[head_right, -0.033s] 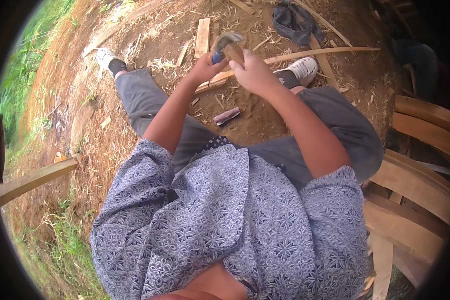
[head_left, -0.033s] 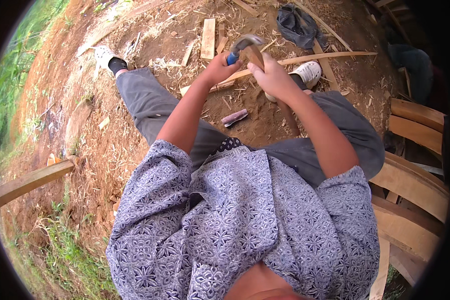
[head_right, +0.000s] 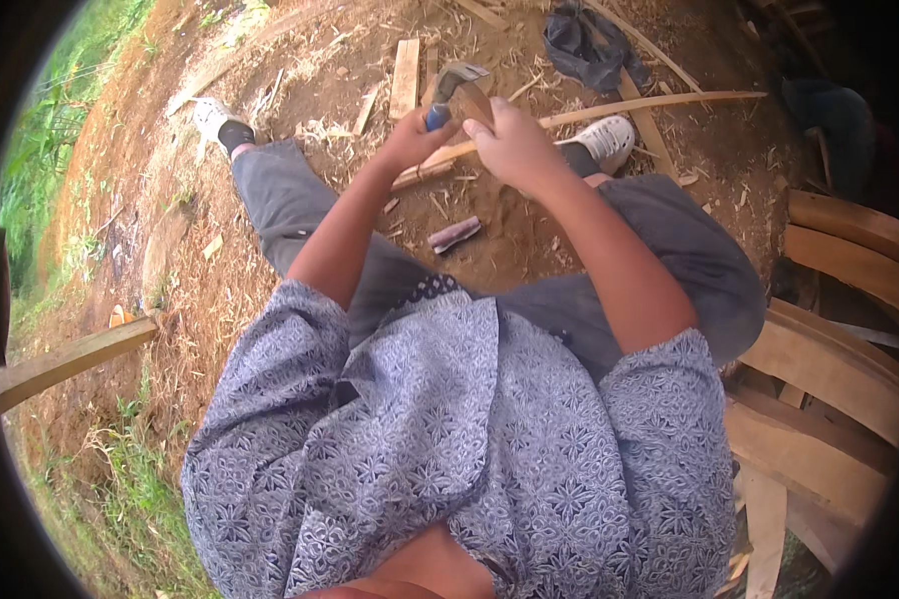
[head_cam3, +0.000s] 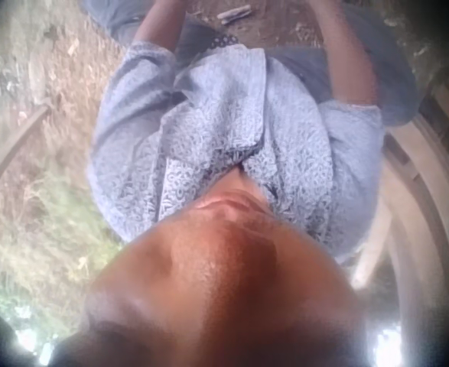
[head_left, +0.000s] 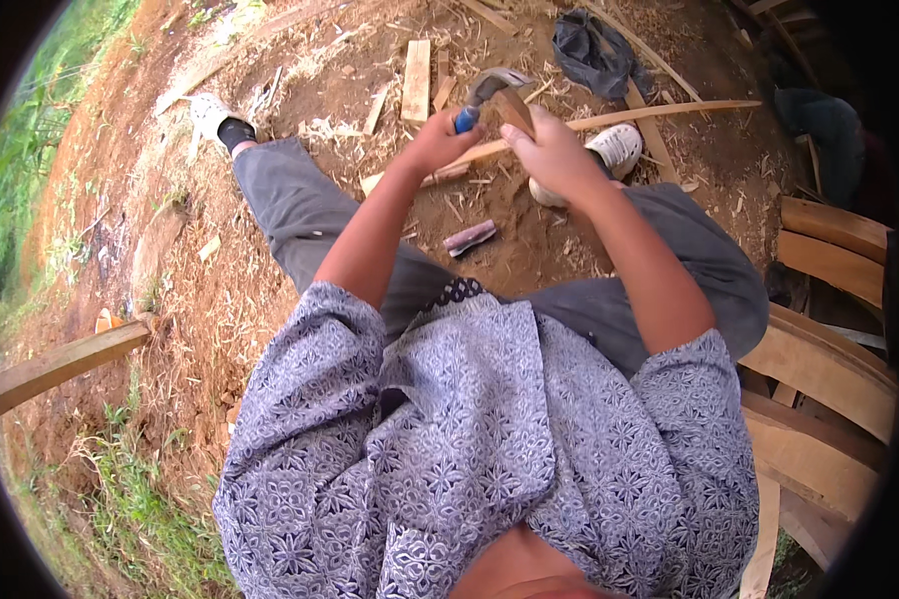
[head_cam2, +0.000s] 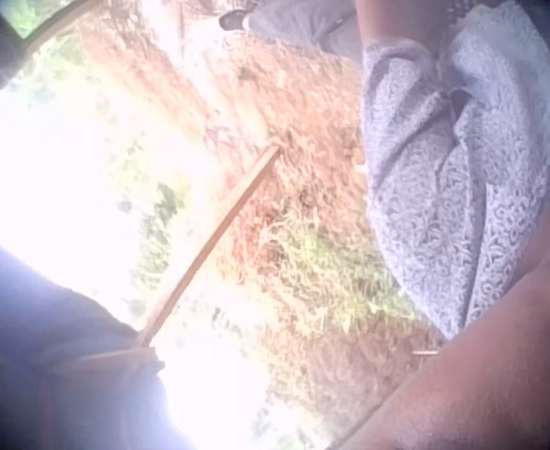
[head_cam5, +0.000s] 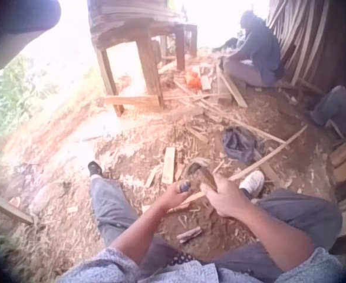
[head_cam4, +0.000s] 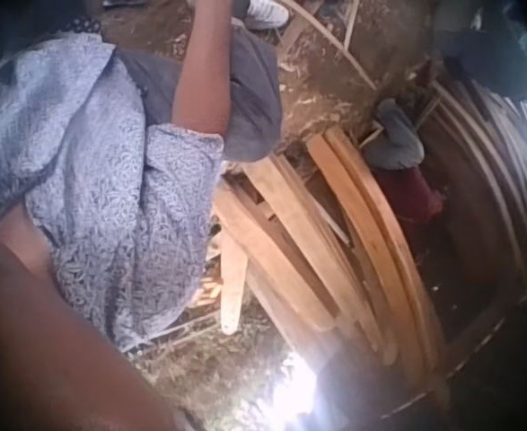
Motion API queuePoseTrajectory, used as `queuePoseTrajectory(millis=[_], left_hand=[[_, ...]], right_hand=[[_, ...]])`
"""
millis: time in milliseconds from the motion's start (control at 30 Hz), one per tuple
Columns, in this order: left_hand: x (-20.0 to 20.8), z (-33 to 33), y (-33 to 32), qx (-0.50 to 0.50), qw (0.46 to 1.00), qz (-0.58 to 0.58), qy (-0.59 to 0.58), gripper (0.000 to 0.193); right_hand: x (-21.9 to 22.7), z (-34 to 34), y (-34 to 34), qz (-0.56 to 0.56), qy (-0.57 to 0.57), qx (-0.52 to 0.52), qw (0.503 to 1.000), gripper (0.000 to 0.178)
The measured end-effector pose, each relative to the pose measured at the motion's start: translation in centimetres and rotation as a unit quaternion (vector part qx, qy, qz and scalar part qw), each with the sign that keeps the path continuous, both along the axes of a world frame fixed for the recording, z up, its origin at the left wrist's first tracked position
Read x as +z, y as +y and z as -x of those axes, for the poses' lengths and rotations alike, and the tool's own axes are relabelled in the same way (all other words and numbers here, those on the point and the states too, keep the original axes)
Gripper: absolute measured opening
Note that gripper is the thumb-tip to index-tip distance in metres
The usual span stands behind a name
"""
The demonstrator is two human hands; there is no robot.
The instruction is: The person sits on the ground and uses a chisel and hammer to carve a small piece of wood. They repeatedly strike the chisel to shape the wood, occasionally pausing to inspect the progress and adjust the tool.
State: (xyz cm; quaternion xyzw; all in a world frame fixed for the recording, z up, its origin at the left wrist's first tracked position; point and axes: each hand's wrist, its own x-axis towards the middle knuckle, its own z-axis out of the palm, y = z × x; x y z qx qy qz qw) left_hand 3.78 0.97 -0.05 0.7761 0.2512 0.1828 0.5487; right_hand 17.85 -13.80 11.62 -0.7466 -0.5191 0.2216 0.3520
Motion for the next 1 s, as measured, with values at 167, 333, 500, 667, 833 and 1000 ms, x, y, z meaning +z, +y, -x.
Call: queuePoseTrajectory(millis=[167, 333, 500, 667, 833, 1000], left_hand=[[0.6, 0.2, 0.5, -0.01, 0.998, -0.04, 0.05, 0.029], [-0.4, 0.5, 0.8, 0.035, 0.999, 0.011, 0.001, 0.03], [1.5, 1.7, -0.8, 0.057, 0.994, 0.08, -0.037, 0.027], [-1.0, 1.3, 0.3, 0.053, 0.994, 0.072, -0.067, 0.023], [0.2, 1.0, 2.6, 0.13, 0.964, 0.2, -0.113, 0.017], [-0.3, 0.0, 7.0, 0.315, 0.87, 0.354, -0.134, 0.025]], right_hand=[[8.1, -0.5, -0.5, -0.226, 0.274, -0.087, 0.931, 0.035], [0.6, -0.9, 1.0, -0.054, 0.205, -0.155, 0.965, 0.039], [-11.5, 1.0, 1.7, 0.219, 0.099, 0.008, 0.971, 0.044], [-17.3, 4.3, 2.0, 0.194, 0.021, 0.002, 0.981, 0.04], [-17.3, 4.3, 2.3, 0.239, 0.016, 0.019, 0.971, 0.037], [-17.0, 4.8, 2.2, 0.243, 0.009, 0.024, 0.97, 0.037]])
